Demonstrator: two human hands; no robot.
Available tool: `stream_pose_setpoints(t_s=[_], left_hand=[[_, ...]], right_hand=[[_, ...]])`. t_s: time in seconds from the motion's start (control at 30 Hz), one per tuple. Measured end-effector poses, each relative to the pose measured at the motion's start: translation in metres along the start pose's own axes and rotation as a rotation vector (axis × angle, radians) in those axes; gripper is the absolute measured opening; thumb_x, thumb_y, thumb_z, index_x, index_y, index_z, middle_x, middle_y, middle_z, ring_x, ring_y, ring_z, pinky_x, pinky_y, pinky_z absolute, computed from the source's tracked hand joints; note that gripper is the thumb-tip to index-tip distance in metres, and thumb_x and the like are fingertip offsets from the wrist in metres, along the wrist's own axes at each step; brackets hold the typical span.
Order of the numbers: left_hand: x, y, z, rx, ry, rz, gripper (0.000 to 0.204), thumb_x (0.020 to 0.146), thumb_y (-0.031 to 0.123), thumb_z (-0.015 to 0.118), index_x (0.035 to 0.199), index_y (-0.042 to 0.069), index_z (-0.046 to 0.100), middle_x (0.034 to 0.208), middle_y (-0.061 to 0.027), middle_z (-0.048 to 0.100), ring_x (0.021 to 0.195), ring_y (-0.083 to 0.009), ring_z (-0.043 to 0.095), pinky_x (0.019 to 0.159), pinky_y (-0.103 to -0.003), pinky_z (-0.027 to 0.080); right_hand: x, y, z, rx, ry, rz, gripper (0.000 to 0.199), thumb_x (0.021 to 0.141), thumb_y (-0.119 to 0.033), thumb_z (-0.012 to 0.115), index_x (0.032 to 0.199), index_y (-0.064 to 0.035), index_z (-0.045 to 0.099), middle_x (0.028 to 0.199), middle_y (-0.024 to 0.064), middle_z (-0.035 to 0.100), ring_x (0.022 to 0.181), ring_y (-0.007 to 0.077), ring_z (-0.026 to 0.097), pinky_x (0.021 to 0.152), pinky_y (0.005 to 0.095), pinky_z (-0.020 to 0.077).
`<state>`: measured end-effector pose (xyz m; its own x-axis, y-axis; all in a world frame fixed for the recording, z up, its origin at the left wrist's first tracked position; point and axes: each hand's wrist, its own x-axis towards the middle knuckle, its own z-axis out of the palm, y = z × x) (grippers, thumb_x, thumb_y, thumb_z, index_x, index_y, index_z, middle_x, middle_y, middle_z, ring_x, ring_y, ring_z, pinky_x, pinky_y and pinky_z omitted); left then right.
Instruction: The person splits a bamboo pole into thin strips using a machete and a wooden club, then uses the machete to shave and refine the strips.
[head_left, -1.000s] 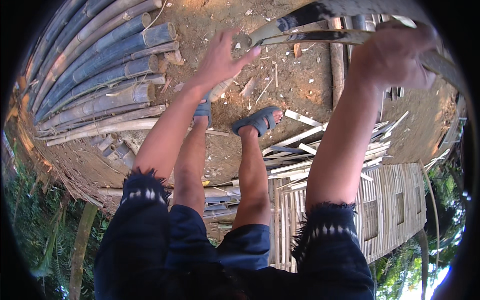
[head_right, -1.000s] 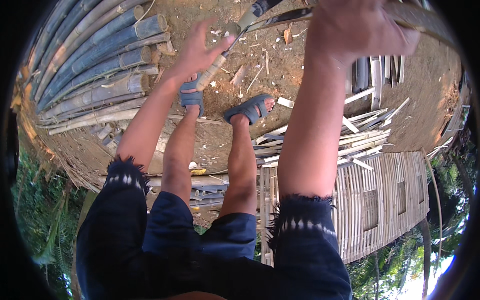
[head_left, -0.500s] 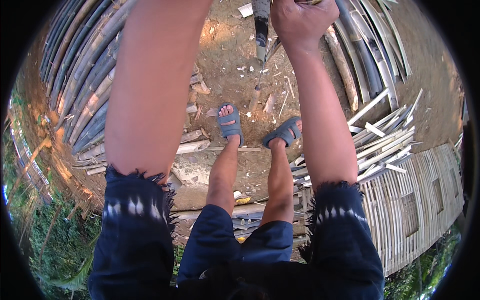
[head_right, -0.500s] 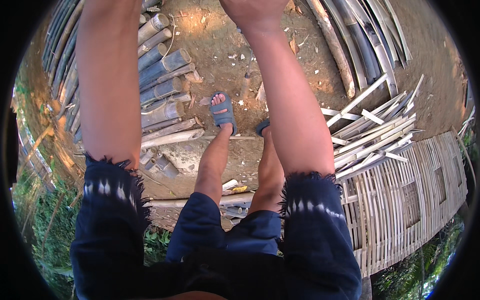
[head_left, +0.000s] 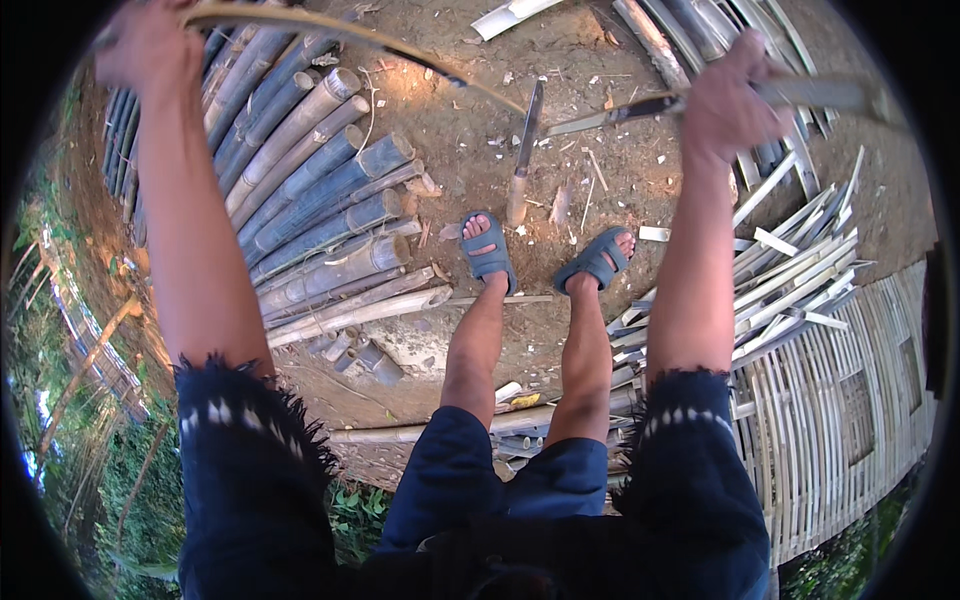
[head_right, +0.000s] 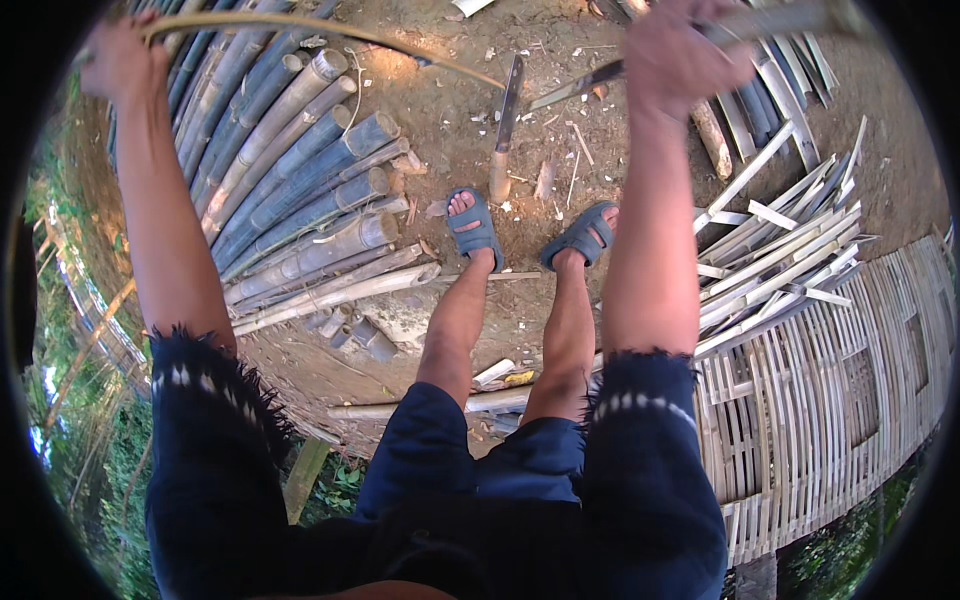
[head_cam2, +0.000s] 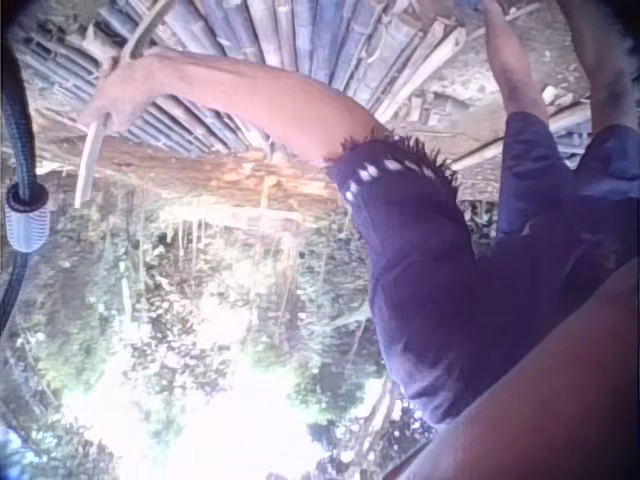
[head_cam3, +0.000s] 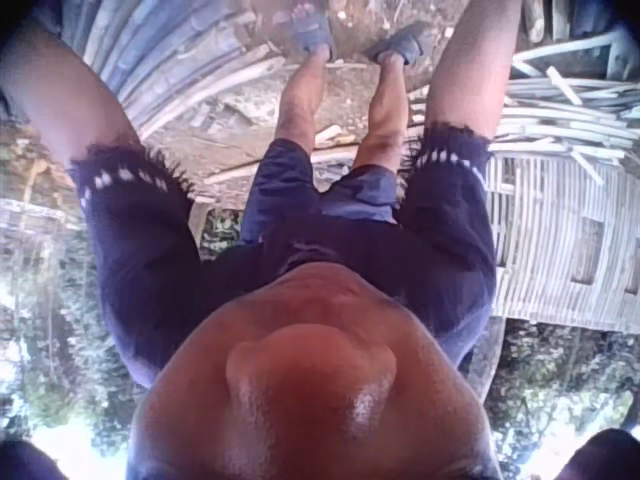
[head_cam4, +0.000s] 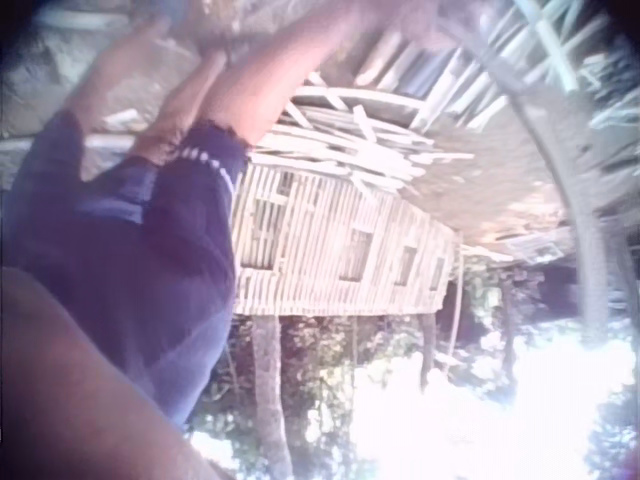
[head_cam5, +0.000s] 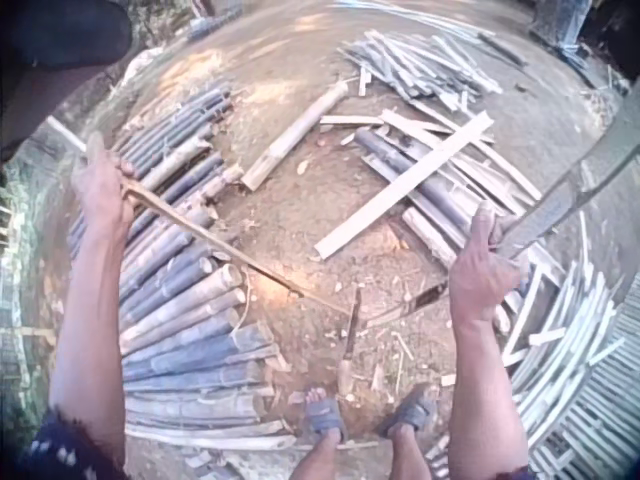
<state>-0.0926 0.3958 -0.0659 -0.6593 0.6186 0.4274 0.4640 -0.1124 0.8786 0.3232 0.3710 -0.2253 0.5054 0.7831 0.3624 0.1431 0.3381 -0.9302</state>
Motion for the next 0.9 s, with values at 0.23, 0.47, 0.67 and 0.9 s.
stream_pose_setpoints(t_s=[0.23,0.47,0.67,0.9], left_hand=[[0.015,-0.039,-0.131,-0.275,-0.348,-0.236,0.032,0.098,0.03,0.027,0.088,0.005,0.045,0.064,-0.012,0.048,0.065,-0.0316,0.057,0.08,-0.053,0.054],[-0.07,0.009,-0.175,-0.232,-0.34,-0.25,0.033,0.094,0.032,0.032,0.095,0.008,0.054,0.071,-0.0202,0.058,0.091,-0.0522,0.064,0.097,-0.067,0.044],[-0.101,0.026,-0.191,-0.229,-0.346,-0.188,0.031,0.093,0.032,0.033,0.096,0.007,0.051,0.071,-0.0227,0.06,0.082,-0.0519,0.065,0.09,-0.068,0.046],[-0.117,0.044,-0.189,-0.185,-0.333,-0.15,0.029,0.092,0.033,0.033,0.093,0.008,0.048,0.069,-0.0215,0.058,0.079,-0.0493,0.065,0.088,-0.066,0.049]], right_hand=[[0.026,-0.035,-0.128,-0.157,0.472,0.254,0.025,0.098,-0.02,0.064,0.109,-0.0005,0.053,0.068,0.0056,0.056,0.05,0.0123,0.055,0.042,0.0254,0.0484],[0.024,-0.113,-0.234,-0.33,0.564,0.215,0.033,0.099,-0.026,0.066,0.081,-0.0103,0.042,0.057,0.0006,0.049,0.048,0.0125,0.046,0.047,0.0274,0.0393],[0.0,-0.132,-0.324,-0.85,0.257,0.236,0.029,0.1,-0.03,0.067,0.086,-0.0061,0.058,0.064,-0.001,0.054,0.057,0.0081,0.049,0.051,0.0267,0.0396],[0.025,-0.06,-0.524,-1.219,0.091,0.506,0.064,0.093,-0.058,0.064,0.118,0.001,0.065,0.097,0.0161,0.069,0.084,0.0257,0.067,0.073,0.039,0.0534]])
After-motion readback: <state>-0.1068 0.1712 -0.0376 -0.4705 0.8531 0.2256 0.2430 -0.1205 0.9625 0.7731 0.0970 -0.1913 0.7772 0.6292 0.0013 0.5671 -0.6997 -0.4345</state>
